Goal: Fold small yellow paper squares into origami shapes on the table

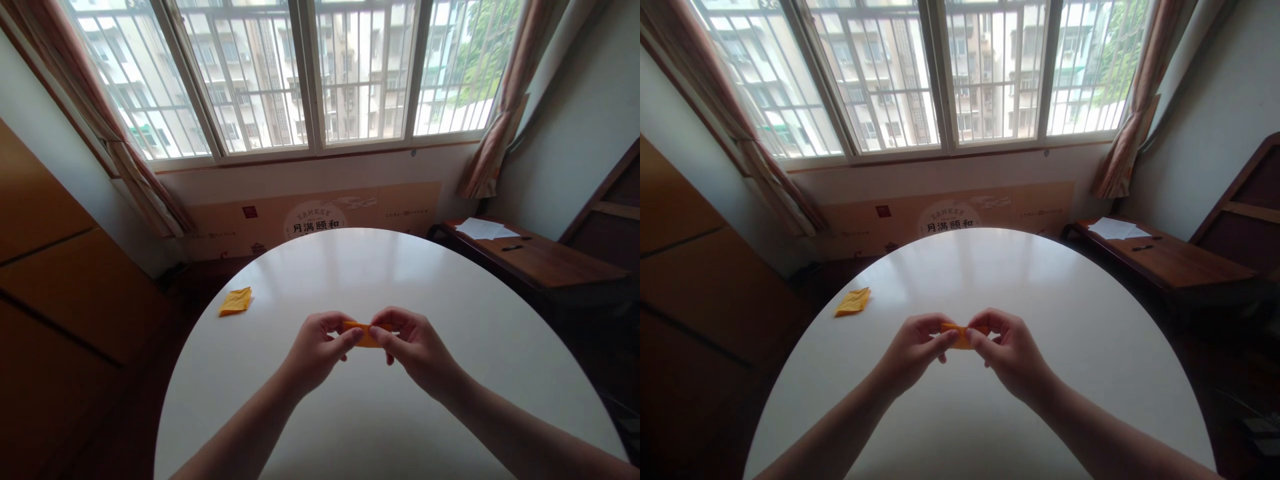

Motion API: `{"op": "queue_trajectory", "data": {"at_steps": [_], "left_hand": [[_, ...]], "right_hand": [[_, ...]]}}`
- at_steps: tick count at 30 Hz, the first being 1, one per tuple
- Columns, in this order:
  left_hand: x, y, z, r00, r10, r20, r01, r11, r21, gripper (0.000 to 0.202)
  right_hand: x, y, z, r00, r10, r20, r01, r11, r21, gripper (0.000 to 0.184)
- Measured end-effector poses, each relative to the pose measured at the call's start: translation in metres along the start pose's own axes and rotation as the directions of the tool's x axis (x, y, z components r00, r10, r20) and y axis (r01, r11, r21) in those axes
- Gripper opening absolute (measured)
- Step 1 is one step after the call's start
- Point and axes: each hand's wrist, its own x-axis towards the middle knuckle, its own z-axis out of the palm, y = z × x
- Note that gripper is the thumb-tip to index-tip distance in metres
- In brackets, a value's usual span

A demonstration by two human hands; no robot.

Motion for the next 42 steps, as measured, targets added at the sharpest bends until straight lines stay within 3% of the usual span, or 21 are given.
{"op": "queue_trajectory", "data": {"at_steps": [5, 12, 19, 25, 30, 42], "left_hand": [[0.002, 0.0, 0.003, 0.997, -0.069, -0.019, 0.068, 0.997, -0.042, 0.028], [0.003, 0.002, 0.0, 0.999, -0.018, -0.035, 0.016, 0.999, -0.048, 0.042], [0.005, 0.001, -0.006, 0.992, -0.034, -0.123, 0.03, 0.999, -0.039, 0.033], [0.006, -0.005, -0.003, 0.998, -0.034, -0.051, 0.032, 0.999, -0.041, 0.029], [0.006, -0.006, 0.0, 0.996, -0.054, -0.076, 0.052, 0.998, -0.021, 0.024], [0.011, -0.003, -0.011, 0.978, -0.118, -0.173, 0.108, 0.992, -0.067, 0.032]], "right_hand": [[0.001, 0.002, -0.001, 1.0, 0.012, 0.024, -0.011, 0.999, -0.039, 0.023], [0.003, 0.003, -0.001, 1.0, 0.02, 0.017, -0.019, 0.999, -0.048, 0.03], [0.004, 0.003, -0.001, 0.999, 0.052, 0.013, -0.051, 0.997, -0.052, 0.033], [0.005, 0.004, 0.0, 0.999, 0.03, 0.025, -0.026, 0.993, -0.114, 0.031], [0.004, 0.003, 0.0, 0.999, -0.014, 0.03, 0.02, 0.981, -0.195, 0.026], [0.008, 0.008, -0.005, 1.0, 0.031, 0.0, -0.031, 0.983, -0.181, 0.036]]}}
